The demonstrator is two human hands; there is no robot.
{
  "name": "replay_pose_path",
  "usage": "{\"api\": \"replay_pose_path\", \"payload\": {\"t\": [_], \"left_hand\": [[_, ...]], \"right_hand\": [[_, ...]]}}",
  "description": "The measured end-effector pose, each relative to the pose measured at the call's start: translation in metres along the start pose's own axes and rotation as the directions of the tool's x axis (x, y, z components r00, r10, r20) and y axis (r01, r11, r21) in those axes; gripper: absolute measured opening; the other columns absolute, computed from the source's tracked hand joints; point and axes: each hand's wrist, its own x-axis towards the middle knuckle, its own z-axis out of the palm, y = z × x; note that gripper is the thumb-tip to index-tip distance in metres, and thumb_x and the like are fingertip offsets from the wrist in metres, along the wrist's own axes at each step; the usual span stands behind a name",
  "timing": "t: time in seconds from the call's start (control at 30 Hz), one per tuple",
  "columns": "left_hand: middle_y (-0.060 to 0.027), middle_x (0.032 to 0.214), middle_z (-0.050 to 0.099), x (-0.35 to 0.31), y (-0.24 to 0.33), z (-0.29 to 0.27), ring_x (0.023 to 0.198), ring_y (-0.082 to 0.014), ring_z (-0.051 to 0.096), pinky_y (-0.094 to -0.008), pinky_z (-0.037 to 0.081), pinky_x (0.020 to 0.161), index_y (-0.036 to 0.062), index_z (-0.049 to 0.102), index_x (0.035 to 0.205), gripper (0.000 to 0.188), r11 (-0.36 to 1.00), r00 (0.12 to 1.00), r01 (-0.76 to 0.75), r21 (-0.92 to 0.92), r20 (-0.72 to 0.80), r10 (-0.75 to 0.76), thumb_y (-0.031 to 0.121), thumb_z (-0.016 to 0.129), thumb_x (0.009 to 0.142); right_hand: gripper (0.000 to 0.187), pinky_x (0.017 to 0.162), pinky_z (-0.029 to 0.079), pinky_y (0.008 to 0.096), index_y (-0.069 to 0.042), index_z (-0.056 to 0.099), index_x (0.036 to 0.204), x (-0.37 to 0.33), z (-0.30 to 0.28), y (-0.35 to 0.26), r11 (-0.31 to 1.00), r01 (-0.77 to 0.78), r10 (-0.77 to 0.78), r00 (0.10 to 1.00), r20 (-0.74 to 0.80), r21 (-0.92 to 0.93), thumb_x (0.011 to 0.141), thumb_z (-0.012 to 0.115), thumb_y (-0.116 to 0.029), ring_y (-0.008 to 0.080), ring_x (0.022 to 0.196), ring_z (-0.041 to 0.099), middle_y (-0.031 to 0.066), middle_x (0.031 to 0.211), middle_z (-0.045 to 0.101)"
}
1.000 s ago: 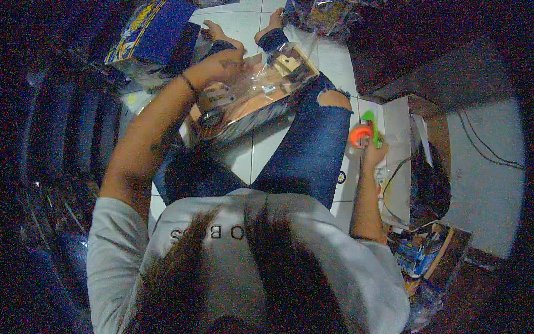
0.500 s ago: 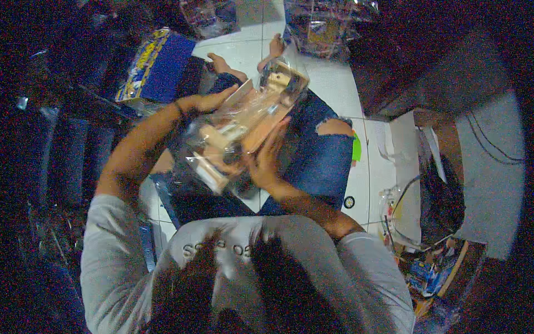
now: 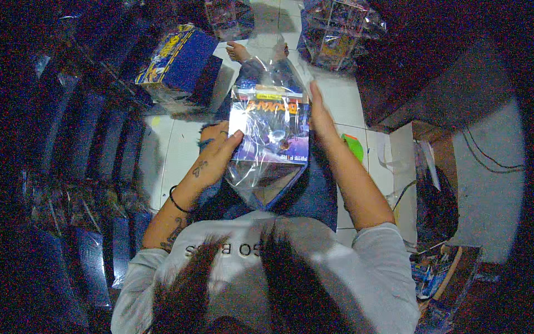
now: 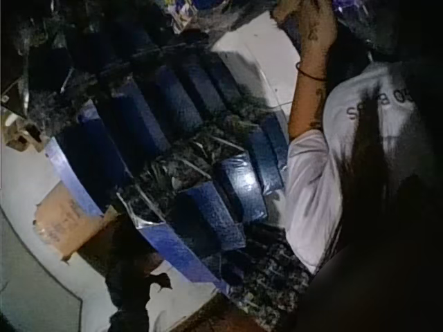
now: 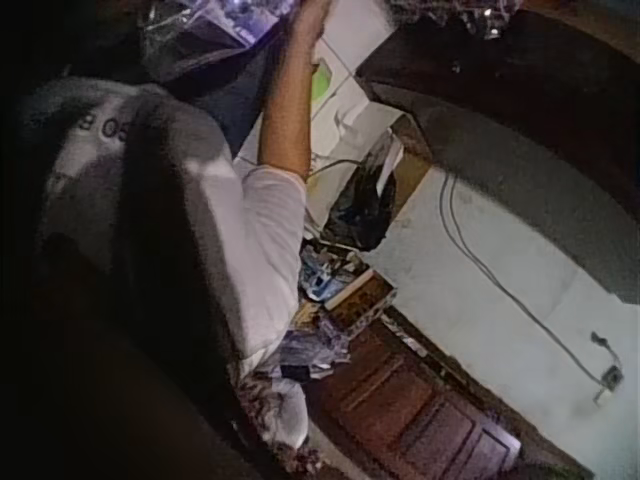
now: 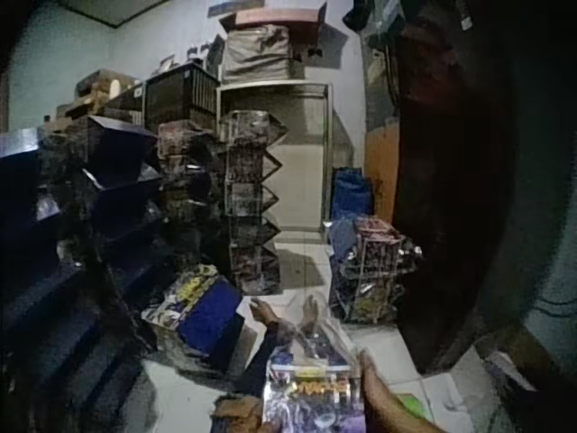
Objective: The person sits on the floor and wraps several toy boxes in clear plastic film. They use a handheld tape dispenser to apply tape to seal the plastic around each box, then place the wrapped items aside and pick up the next one.
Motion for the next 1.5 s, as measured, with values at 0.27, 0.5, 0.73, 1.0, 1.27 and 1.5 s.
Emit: {"api": "replay_pose_path", "payload": {"t": [0.27,0.5,0.73,1.0,1.27,1.5], "left_hand": [[-0.0324,0.133,0.043,-0.010,-0.010,-0.001,0.131,-0.0426,0.034,-0.0427,0.029,0.107,-0.0125,0.025,0.139,0.089,0.993,0.981,-0.103,-0.062,-0.172,0.091,0.045,0.063,0.083],[-0.0271,0.150,0.018,-0.028,0.026,0.007,0.138,-0.0454,0.019,-0.0611,0.013,0.109,0.0003,0.023,0.144,0.130,0.528,0.677,-0.713,0.461,0.256,0.690,0.055,0.082,0.043],[-0.0275,0.151,0.014,-0.029,0.025,0.021,0.139,-0.0490,0.012,-0.0645,0.015,0.107,0.0060,0.026,0.145,0.133,0.626,0.781,-0.586,0.515,0.154,0.605,0.049,0.086,0.034],[-0.0288,0.150,0.015,-0.038,0.027,0.030,0.140,-0.0446,0.014,-0.0636,0.014,0.109,0.0161,0.024,0.147,0.135,0.585,0.804,-0.541,0.604,0.167,0.571,0.043,0.085,0.030],[-0.0274,0.147,0.023,-0.031,0.030,0.027,0.138,-0.0436,0.021,-0.0484,0.022,0.113,-0.0092,0.029,0.138,0.130,0.602,0.787,-0.581,0.547,0.191,0.586,0.046,0.082,0.034],[-0.0282,0.146,0.026,-0.026,0.026,0.029,0.137,-0.0440,0.025,-0.0485,0.023,0.112,-0.0099,0.029,0.138,0.125,0.572,0.748,-0.622,0.535,0.188,0.636,0.045,0.080,0.039]], "right_hand": [[0.039,0.077,0.041,0.0394,-0.002,0.050,0.108,0.043,0.077,-0.160,0.283,0.555,-0.404,0.808,0.428,-0.782,0.084,0.064,-0.029,0.0273,0.088,0.048,0.0193,0.100,0.053],[0.071,0.104,0.036,0.0349,-0.010,0.035,0.143,0.047,0.054,-0.103,0.544,0.567,-0.141,0.789,0.598,-0.619,0.085,0.065,-0.037,0.0255,0.123,0.047,0.0131,0.135,0.050],[0.026,0.079,0.050,0.0366,-0.009,0.071,0.098,-0.046,0.065,-0.064,0.053,0.683,-0.244,0.716,0.654,-0.729,0.091,0.057,-0.030,0.0248,0.092,0.066,0.0131,0.099,0.069],[0.032,0.109,0.032,0.0452,0.000,0.060,0.115,-0.120,0.048,0.003,-0.093,0.715,-0.387,0.616,0.686,-0.693,0.087,0.057,-0.016,0.0339,0.122,0.050,0.0162,0.122,0.059],[0.065,0.096,0.043,0.0468,0.002,0.051,0.126,-0.079,-0.140,0.026,-0.114,-0.107,-0.844,0.535,0.040,-0.988,0.083,0.060,-0.046,0.0373,0.112,0.055,0.0211,0.129,0.053],[0.074,0.089,0.048,0.0411,-0.005,0.053,0.124,-0.025,-0.278,0.070,-0.043,-0.574,-0.292,0.790,-0.540,-0.817,0.071,0.068,-0.055,0.0332,0.104,0.060,0.0197,0.111,0.061]]}}
